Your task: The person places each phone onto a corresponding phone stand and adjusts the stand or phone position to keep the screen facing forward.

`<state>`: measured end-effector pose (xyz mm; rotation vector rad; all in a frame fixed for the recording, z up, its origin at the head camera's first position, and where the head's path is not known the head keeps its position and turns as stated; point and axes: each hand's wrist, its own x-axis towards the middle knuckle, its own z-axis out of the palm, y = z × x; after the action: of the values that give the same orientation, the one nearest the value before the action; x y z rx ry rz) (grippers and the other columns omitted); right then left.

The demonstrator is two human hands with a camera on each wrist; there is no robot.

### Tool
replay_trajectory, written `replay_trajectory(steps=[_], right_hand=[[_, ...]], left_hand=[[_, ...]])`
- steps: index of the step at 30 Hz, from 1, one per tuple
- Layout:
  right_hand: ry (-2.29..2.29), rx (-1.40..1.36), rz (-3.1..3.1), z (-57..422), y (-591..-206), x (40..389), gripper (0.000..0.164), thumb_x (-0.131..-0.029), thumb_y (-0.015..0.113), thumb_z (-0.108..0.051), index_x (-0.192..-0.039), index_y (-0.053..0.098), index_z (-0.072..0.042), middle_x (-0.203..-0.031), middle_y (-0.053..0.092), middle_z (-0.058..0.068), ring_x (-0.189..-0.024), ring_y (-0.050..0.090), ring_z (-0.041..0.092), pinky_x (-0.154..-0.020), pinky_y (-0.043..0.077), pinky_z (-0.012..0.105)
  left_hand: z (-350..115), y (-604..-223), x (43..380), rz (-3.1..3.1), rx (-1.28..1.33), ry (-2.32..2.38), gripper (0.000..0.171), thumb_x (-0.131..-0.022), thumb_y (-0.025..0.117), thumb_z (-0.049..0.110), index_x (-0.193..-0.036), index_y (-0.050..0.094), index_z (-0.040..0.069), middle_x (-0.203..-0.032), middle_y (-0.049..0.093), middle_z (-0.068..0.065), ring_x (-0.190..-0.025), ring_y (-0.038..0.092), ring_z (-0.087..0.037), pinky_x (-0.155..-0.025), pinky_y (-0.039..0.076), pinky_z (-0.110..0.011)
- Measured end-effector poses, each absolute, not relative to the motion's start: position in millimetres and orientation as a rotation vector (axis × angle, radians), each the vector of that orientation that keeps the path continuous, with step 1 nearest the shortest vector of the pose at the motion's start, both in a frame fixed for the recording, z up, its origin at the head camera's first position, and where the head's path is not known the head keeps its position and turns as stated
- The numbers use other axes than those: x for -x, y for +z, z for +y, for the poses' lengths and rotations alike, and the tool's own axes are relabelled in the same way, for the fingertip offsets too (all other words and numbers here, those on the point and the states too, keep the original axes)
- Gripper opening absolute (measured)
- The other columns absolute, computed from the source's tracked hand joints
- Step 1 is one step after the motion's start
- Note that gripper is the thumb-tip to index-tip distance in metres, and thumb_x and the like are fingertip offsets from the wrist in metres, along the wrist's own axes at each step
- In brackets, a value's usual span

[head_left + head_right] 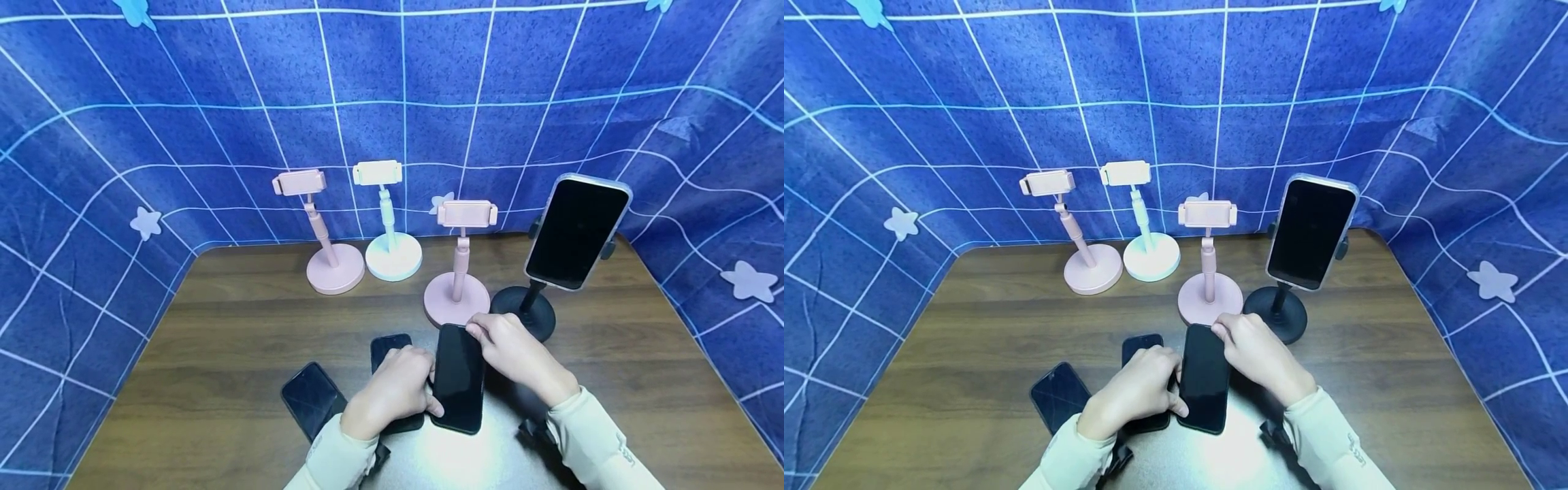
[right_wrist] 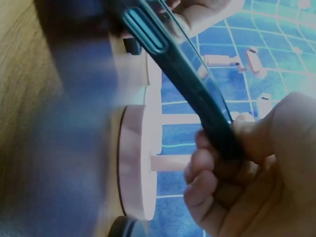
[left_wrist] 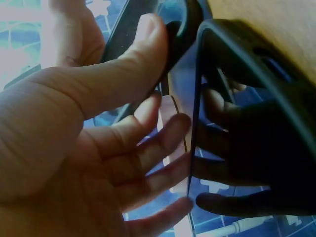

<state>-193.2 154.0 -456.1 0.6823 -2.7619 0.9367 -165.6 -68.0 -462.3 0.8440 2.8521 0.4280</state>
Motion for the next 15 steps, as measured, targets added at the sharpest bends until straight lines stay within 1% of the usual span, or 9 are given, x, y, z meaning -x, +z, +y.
replay_trajectory(steps=[1, 4, 7, 9, 12, 14, 15], right_hand=[[0.94, -0.678, -2.747, 154, -455, 193, 0.016, -0.102, 0.061, -0.008, -0.089, 0.07, -0.011, -0.065, 0.049, -0.01, -0.063, 0.05, 0.005, -0.061, 0.046, 0.025], [0.938, -0.676, -2.676, 156, -450, 191, 0.017, -0.102, 0.061, -0.007, -0.089, 0.071, -0.012, -0.068, 0.053, -0.01, -0.066, 0.051, 0.005, -0.064, 0.047, 0.026], [0.906, -0.71, -2.587, 157, -446, 190, 0.016, -0.101, 0.062, -0.005, -0.089, 0.07, -0.012, -0.073, 0.057, -0.009, -0.069, 0.052, 0.006, -0.066, 0.05, 0.028], [0.893, -0.722, -2.534, 156, -443, 188, 0.016, -0.101, 0.062, -0.004, -0.089, 0.069, -0.011, -0.075, 0.059, -0.007, -0.071, 0.054, 0.007, -0.066, 0.051, 0.029], [0.898, -0.707, -2.465, 157, -438, 186, 0.015, -0.1, 0.061, -0.001, -0.091, 0.068, -0.01, -0.08, 0.062, -0.004, -0.074, 0.055, 0.007, -0.067, 0.051, 0.03], [0.915, -0.685, -2.428, 158, -434, 184, 0.015, -0.1, 0.061, 0.0, -0.093, 0.069, -0.01, -0.082, 0.064, -0.003, -0.075, 0.056, 0.007, -0.068, 0.051, 0.029], [0.919, -0.678, -2.41, 158, -433, 183, 0.015, -0.099, 0.061, 0.001, -0.094, 0.069, -0.01, -0.084, 0.065, -0.002, -0.075, 0.057, 0.007, -0.069, 0.051, 0.028]], left_hand=[[-69, -462, 167, 2.844, -0.857, 0.463, 0.045, -0.062, 0.098, 0.042, -0.075, 0.06, 0.02, -0.072, 0.057, 0.013, -0.078, 0.056, -0.008, -0.079, 0.047, -0.031], [-70, -460, 169, 2.796, -0.89, 0.598, 0.043, -0.064, 0.098, 0.037, -0.079, 0.062, 0.019, -0.074, 0.061, 0.01, -0.071, 0.053, -0.004, -0.074, 0.047, -0.024], [-72, -457, 171, 2.708, -0.904, 0.769, 0.04, -0.067, 0.098, 0.032, -0.083, 0.063, 0.018, -0.078, 0.066, 0.007, -0.07, 0.056, -0.004, -0.067, 0.047, -0.018], [-73, -455, 171, 2.629, -0.903, 0.884, 0.038, -0.07, 0.097, 0.027, -0.086, 0.064, 0.017, -0.079, 0.069, 0.007, -0.071, 0.06, -0.002, -0.067, 0.048, -0.016], [-73, -453, 171, 2.525, -0.87, 1.041, 0.033, -0.076, 0.093, 0.02, -0.092, 0.064, 0.016, -0.082, 0.073, 0.008, -0.074, 0.064, 0.002, -0.07, 0.052, -0.015], [-72, -451, 171, 2.448, -0.818, 1.146, 0.031, -0.08, 0.09, 0.016, -0.099, 0.065, 0.015, -0.084, 0.074, 0.009, -0.076, 0.065, 0.005, -0.074, 0.053, -0.015], [-71, -451, 170, 2.407, -0.794, 1.196, 0.032, -0.082, 0.088, 0.013, -0.103, 0.064, 0.015, -0.083, 0.074, 0.008, -0.075, 0.065, 0.005, -0.073, 0.053, -0.016]])
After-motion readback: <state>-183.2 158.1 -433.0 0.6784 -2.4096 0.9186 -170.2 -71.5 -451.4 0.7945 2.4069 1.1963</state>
